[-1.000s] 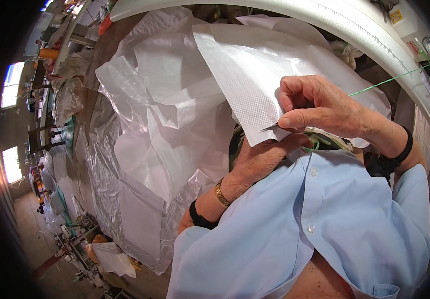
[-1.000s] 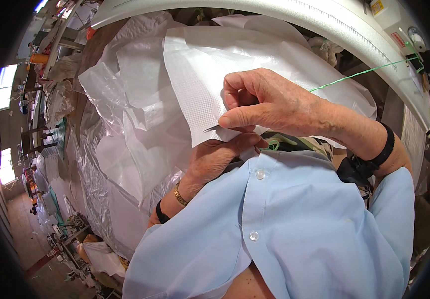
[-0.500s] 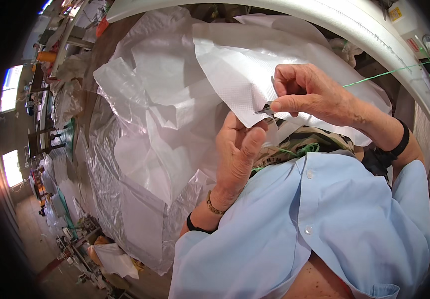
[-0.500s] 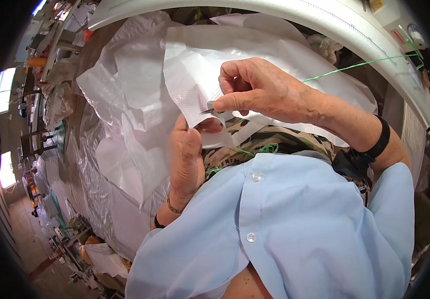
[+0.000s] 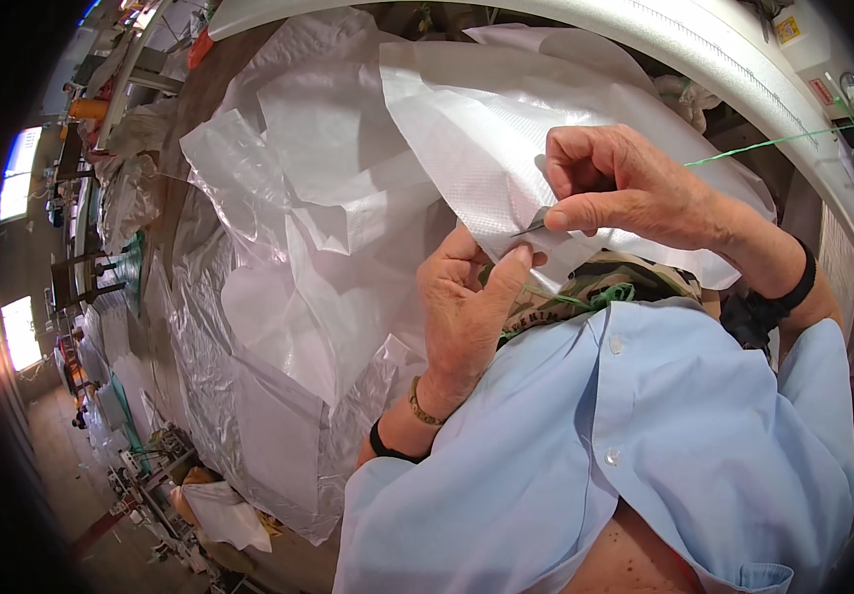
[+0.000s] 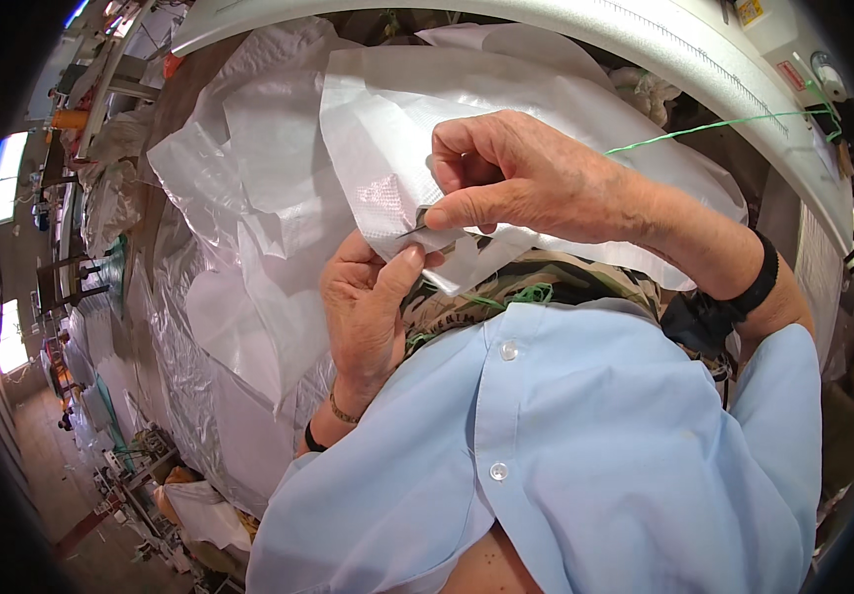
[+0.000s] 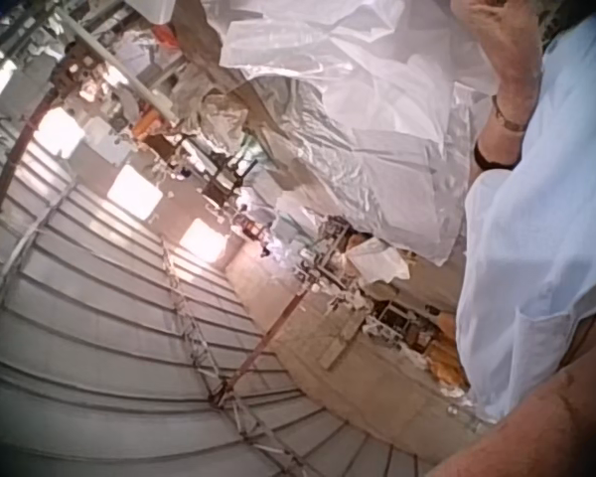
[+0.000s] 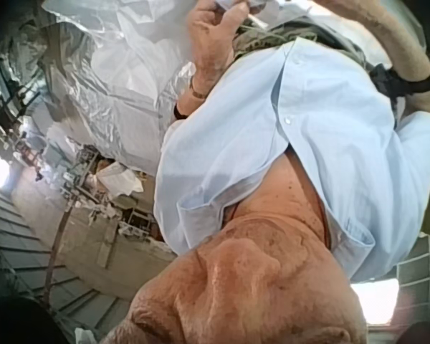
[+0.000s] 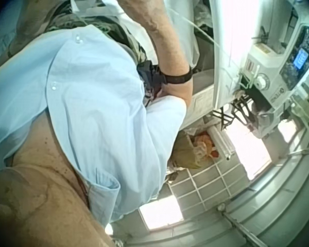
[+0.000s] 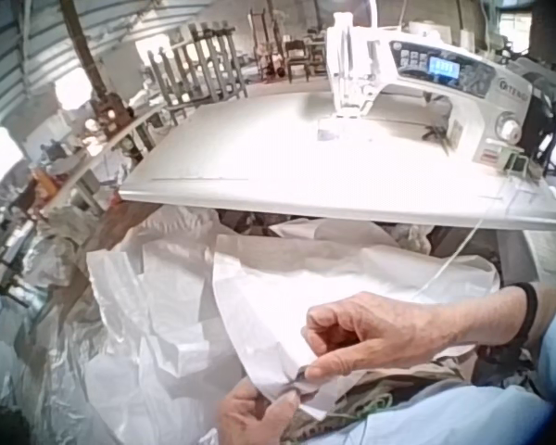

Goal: The person trims the edges of a white plastic sheet with shears, folds the material, and then stitches the seams using a sewing machine.

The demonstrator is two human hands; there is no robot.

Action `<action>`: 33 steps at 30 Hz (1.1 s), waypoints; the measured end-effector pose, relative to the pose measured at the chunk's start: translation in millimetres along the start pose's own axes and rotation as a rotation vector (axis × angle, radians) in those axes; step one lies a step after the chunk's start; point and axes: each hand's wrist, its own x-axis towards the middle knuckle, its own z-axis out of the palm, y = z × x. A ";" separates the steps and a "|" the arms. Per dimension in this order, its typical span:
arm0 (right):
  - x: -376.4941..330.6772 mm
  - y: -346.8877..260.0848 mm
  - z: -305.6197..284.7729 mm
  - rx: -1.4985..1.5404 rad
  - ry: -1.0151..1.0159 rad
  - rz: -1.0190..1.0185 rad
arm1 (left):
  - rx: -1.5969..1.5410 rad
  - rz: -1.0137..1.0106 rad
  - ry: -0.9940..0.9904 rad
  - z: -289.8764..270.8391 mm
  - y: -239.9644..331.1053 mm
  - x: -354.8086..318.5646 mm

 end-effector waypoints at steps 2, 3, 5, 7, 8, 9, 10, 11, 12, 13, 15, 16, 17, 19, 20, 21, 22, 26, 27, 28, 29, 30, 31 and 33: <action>-0.4 -2.2 -1.8 -0.049 -0.004 0.017 | -0.007 -0.017 -0.005 -0.3 0.9 -0.8; -0.7 -3.3 -2.8 -0.102 -0.014 0.025 | 0.013 -0.032 -0.017 -0.5 1.4 -1.2; -1.0 -5.2 -4.5 -0.134 -0.019 0.029 | 0.033 -0.049 -0.031 -0.6 2.2 -1.6; -0.8 -6.1 -4.6 -0.168 -0.031 0.023 | 0.024 -0.083 -0.027 -0.6 3.4 -2.1; -0.7 -6.2 -4.4 -0.141 -0.038 0.020 | 0.028 -0.077 -0.029 -0.6 3.8 -2.3; -0.7 -6.2 -4.1 -0.111 -0.048 0.011 | 0.035 -0.080 -0.032 -0.4 4.2 -2.4; -0.7 -6.0 -3.7 -0.114 -0.045 0.017 | 0.043 -0.083 -0.034 -0.5 4.4 -2.6; -0.8 -6.0 -3.5 -0.106 -0.040 0.016 | 0.043 -0.084 -0.034 0.1 4.2 -2.7; -0.9 -5.8 -3.1 -0.105 -0.036 0.022 | 0.044 -0.064 -0.025 0.4 4.0 -2.8; -1.1 -6.0 -3.5 -0.099 -0.034 0.013 | 0.045 -0.044 -0.017 0.4 3.8 -2.7; -1.4 -6.2 -4.1 -0.140 -0.048 0.001 | 0.065 -0.045 -0.025 -0.3 3.5 -2.1; -1.5 -6.4 -4.4 -0.139 -0.048 0.000 | 0.085 -0.045 -0.029 -0.8 3.5 -1.8; -1.2 -6.4 -4.2 -0.158 -0.043 -0.008 | 0.086 -0.043 -0.030 -1.5 3.5 -1.5; -0.9 -6.5 -4.0 -0.177 -0.040 -0.017 | 0.106 -0.041 -0.056 -2.5 3.4 -1.1; -0.6 -6.5 -3.9 -0.181 -0.039 -0.016 | 0.106 -0.040 -0.056 -2.8 3.4 -0.9; -0.6 -6.8 -4.0 -0.196 -0.037 -0.003 | 0.116 -0.038 -0.063 -2.6 3.4 -0.9; -0.6 -6.9 -4.0 -0.185 -0.038 -0.015 | 0.119 -0.041 -0.067 -2.4 3.5 -1.0; -1.1 -8.4 -4.1 -0.222 -0.030 -0.003 | 0.111 -0.039 -0.050 0.3 5.0 -0.8; -1.2 -8.7 -3.8 -0.217 -0.029 -0.007 | 0.106 -0.045 -0.051 0.8 5.7 -0.7; -1.3 -9.2 -3.5 -0.217 -0.030 -0.007 | 0.095 -0.057 -0.046 1.2 6.4 -0.5; -1.4 -9.7 -3.0 -0.228 -0.026 -0.006 | 0.100 -0.051 -0.051 1.8 6.8 -0.8; -1.4 -10.4 -2.7 -0.242 -0.024 -0.003 | 0.126 -0.058 -0.046 2.3 7.2 -0.9; -1.3 -11.1 -2.9 -0.237 -0.023 -0.004 | 0.151 -0.066 -0.041 2.9 7.1 -0.7; -0.8 -13.0 -4.0 -0.274 -0.038 0.012 | 0.141 -0.063 -0.047 3.8 6.5 0.1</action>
